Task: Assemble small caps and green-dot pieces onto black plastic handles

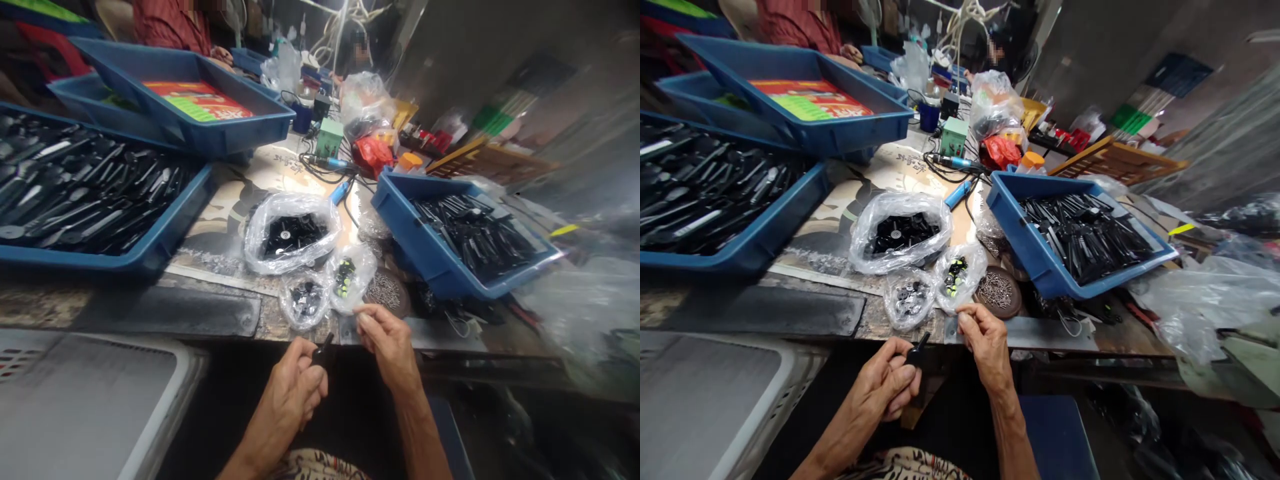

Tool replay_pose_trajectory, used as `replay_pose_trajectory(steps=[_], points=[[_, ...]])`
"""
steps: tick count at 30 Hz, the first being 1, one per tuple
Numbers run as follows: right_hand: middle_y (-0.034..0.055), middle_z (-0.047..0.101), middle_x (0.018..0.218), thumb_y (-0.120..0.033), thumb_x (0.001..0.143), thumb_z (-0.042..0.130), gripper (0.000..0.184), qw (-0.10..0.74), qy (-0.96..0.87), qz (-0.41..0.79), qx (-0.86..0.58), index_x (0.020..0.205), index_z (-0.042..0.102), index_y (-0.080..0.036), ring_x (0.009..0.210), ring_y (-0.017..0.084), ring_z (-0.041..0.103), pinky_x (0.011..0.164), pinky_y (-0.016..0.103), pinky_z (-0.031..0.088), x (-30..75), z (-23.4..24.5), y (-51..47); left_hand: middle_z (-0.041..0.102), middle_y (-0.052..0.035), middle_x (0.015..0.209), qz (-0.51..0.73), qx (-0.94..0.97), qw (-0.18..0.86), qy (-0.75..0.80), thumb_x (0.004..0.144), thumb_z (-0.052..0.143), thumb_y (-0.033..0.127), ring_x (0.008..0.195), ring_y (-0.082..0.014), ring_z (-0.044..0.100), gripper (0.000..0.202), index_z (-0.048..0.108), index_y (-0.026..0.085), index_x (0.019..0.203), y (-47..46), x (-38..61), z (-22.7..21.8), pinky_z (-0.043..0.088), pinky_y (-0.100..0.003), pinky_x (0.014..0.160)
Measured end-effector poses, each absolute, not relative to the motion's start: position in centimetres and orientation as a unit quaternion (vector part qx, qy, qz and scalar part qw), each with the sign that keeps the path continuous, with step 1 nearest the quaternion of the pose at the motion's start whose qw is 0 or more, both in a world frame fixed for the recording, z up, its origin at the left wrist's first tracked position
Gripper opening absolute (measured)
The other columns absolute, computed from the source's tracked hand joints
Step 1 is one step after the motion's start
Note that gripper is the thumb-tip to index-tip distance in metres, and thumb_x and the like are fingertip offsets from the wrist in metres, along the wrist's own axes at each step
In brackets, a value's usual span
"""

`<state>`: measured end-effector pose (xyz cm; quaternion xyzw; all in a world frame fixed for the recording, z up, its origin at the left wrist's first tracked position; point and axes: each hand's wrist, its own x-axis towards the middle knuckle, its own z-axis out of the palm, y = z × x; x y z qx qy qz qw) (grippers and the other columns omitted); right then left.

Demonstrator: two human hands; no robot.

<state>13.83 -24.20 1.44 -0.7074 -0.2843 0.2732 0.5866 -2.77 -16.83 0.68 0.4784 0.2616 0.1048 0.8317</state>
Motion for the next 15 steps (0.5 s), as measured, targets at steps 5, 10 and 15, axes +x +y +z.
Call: replay_pose_trajectory(steps=[5,10,15], points=[[0.0010,0.057,0.064,-0.029,0.081,0.050,0.018,0.471,-0.310,0.013,-0.826,0.082,0.062,-0.015,0.057,0.014,0.052,0.054,0.025,0.043,17.3,1.3,-25.1,0.047,0.0059,0.065,0.103,0.458,0.844,0.259,0.087,0.048,0.042,0.043,-0.0025,0.026,0.024,0.038,0.022,0.095,-16.5,-2.7,0.0,0.018,-0.016,0.039],[0.0092,0.064,0.082,-0.023,0.083,0.041,0.023,0.344,-0.333,-0.114,-0.870,0.085,0.062,-0.013,0.076,0.020,0.060,0.072,0.032,0.046,20.4,0.7,-26.0,0.049,0.0052,0.067,0.085,0.453,0.846,0.267,0.088,0.049,0.041,0.046,-0.0031,0.026,0.024,0.038,0.022,0.096,-16.6,-2.3,-0.5,0.018,-0.015,0.040],[0.0068,0.061,0.084,-0.017,0.082,0.042,0.023,0.261,-0.408,-0.091,-0.870,0.083,0.065,-0.017,0.078,0.018,0.060,0.074,0.028,0.044,21.1,0.9,-24.7,0.047,0.0056,0.065,0.064,0.457,0.847,0.263,0.087,0.049,0.042,0.045,-0.0036,0.024,0.024,0.038,0.022,0.094,-16.9,-1.8,-0.4,0.015,-0.016,0.040]])
